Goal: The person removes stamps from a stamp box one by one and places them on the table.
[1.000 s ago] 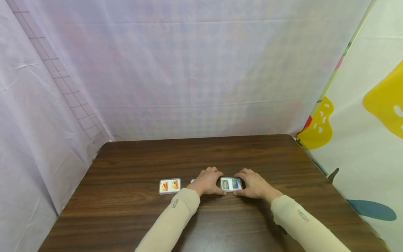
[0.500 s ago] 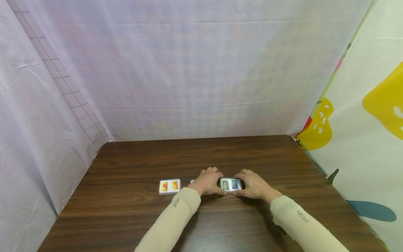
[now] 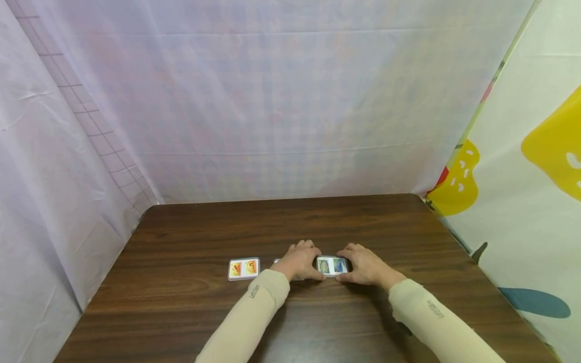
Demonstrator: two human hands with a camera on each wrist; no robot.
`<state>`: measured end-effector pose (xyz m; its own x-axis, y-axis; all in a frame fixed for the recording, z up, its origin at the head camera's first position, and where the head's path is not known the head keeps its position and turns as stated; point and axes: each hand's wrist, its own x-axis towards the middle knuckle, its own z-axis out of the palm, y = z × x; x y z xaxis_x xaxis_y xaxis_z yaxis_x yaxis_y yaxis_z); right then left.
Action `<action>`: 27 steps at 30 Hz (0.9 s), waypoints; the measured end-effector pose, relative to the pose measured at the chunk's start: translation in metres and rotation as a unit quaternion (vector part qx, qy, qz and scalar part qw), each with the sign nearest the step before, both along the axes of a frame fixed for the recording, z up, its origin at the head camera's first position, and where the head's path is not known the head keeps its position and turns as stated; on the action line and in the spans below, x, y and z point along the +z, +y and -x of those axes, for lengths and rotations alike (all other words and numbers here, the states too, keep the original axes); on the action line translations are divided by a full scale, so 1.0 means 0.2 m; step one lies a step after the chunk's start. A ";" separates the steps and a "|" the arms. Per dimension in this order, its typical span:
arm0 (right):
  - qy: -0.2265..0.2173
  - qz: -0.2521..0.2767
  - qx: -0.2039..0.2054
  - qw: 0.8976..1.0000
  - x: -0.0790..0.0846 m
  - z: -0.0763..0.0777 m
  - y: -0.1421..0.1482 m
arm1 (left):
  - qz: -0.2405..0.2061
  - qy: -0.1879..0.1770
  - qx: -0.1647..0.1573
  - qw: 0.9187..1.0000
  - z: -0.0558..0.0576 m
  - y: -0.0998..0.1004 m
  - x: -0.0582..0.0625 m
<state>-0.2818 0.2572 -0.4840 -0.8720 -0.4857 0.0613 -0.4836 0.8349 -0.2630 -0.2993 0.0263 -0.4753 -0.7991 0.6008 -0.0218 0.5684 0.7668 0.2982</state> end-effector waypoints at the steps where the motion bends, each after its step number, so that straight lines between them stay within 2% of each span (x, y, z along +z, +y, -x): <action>1: 0.001 -0.002 0.001 1.000 0.00 0.00 0.00 | -0.001 0.002 -0.001 1.000 0.00 0.00 0.00; 13: 0.016 -0.029 0.008 0.999 0.01 0.00 -0.01 | 0.001 0.025 -0.006 1.000 0.00 0.01 -0.02; 27: 0.021 -0.051 0.010 0.998 0.01 0.00 -0.01 | 0.008 0.032 -0.004 0.999 0.00 0.02 -0.02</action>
<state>-0.2810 0.2548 -0.4823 -0.8600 -0.5081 0.0472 -0.5087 0.8465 -0.1572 -0.3000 0.0301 -0.4801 -0.7945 0.6070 0.0188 0.5918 0.7668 0.2486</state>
